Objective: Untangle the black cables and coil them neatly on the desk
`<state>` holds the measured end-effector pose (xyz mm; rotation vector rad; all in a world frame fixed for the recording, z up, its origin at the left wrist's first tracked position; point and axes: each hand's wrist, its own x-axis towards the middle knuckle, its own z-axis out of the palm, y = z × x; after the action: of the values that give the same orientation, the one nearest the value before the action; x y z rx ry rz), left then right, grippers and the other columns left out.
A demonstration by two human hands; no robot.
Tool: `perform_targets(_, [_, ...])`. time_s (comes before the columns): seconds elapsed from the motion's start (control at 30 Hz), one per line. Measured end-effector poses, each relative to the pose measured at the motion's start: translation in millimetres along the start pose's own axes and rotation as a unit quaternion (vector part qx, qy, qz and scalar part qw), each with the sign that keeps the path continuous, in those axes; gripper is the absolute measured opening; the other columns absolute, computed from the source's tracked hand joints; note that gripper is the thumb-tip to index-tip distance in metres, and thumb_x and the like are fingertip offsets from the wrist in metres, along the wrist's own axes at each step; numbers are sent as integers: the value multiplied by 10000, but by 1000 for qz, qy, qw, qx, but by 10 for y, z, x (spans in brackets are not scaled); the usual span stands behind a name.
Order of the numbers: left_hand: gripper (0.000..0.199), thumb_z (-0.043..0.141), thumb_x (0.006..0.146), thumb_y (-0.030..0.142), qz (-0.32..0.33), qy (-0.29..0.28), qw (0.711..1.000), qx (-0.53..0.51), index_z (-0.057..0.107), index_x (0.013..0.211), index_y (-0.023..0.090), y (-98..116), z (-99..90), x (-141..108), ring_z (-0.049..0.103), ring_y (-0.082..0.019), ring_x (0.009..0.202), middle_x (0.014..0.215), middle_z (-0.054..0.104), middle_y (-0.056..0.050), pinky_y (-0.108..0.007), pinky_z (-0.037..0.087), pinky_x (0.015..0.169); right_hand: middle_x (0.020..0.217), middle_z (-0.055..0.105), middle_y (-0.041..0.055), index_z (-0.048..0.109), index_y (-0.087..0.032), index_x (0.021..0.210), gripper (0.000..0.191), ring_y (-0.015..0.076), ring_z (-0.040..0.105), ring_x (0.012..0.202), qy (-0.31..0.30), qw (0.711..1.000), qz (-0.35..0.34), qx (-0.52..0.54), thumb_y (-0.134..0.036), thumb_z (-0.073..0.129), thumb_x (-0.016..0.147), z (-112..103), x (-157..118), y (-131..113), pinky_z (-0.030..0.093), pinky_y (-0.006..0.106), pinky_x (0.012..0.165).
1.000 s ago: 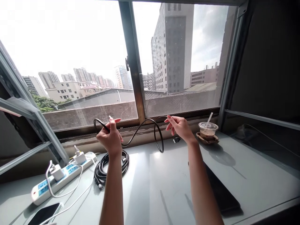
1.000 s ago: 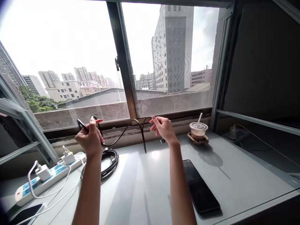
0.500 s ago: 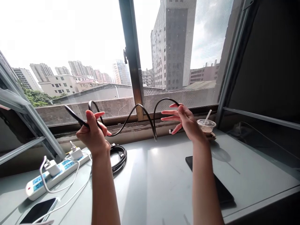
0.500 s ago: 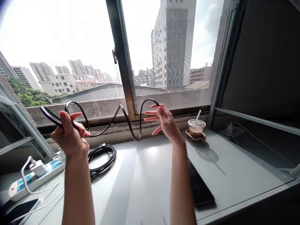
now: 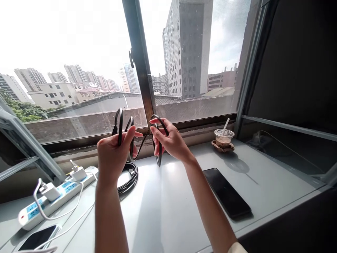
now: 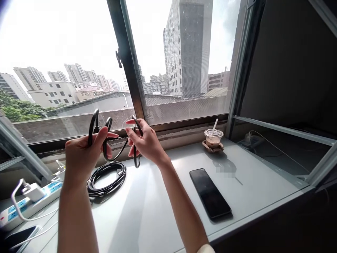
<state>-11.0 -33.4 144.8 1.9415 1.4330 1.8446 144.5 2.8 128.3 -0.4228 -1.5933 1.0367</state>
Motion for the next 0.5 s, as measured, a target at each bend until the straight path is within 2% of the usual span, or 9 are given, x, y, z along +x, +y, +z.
perform_targets(0.1, [465, 522, 846, 544, -20, 51, 998, 21, 732, 699, 156, -11, -61, 23, 519, -109, 389, 444, 567, -17, -218, 340, 409, 622, 552, -61, 451, -213, 1144, 260, 74, 564, 385, 52, 999, -10, -14, -381, 449, 946, -74, -17, -50, 326, 132, 285])
perform_targets(0.2, [561, 465, 838, 608, -57, 43, 997, -29, 716, 651, 143, -47, -94, 66, 517, -129, 360, 450, 577, -59, -228, 326, 384, 669, 600, -40, 422, -217, 1192, 305, 70, 558, 387, 119, 992, -12, -36, -412, 404, 958, -154, -17, -71, 291, 135, 273])
perform_targets(0.3, [599, 489, 768, 680, -128, -63, 987, -75, 722, 674, 137, -68, -78, 97, 547, -164, 379, 538, 630, -119, -239, 355, 384, 697, 627, -29, 414, -219, 1197, 344, 59, 521, 373, 133, 989, -22, -58, -456, 411, 947, -199, -4, -48, 348, 156, 318])
perform_targets(0.4, [627, 584, 656, 731, -219, -189, 954, -80, 728, 727, 125, -63, -9, 83, 621, -225, 504, 711, 684, -169, -280, 453, 454, 735, 648, -26, 415, -220, 1200, 382, 32, 421, 341, 84, 994, -30, -70, -496, 416, 936, -177, 2, -9, 354, 169, 352])
perform_targets(0.47, [634, 622, 601, 752, -234, -223, 943, -79, 720, 709, 135, -56, 51, 53, 650, -248, 622, 767, 689, -170, -301, 507, 536, 761, 655, -19, 418, -213, 1218, 421, 33, 421, 378, 46, 994, -28, -90, -508, 450, 919, -129, -4, 4, 361, 172, 388])
perform_targets(0.5, [624, 635, 580, 758, -218, -205, 951, -77, 712, 677, 146, -53, 80, 36, 650, -251, 659, 761, 686, -162, -305, 519, 561, 766, 654, -15, 427, -207, 1229, 447, 41, 457, 421, 26, 993, -28, -109, -507, 485, 902, -101, -11, 5, 380, 174, 423])
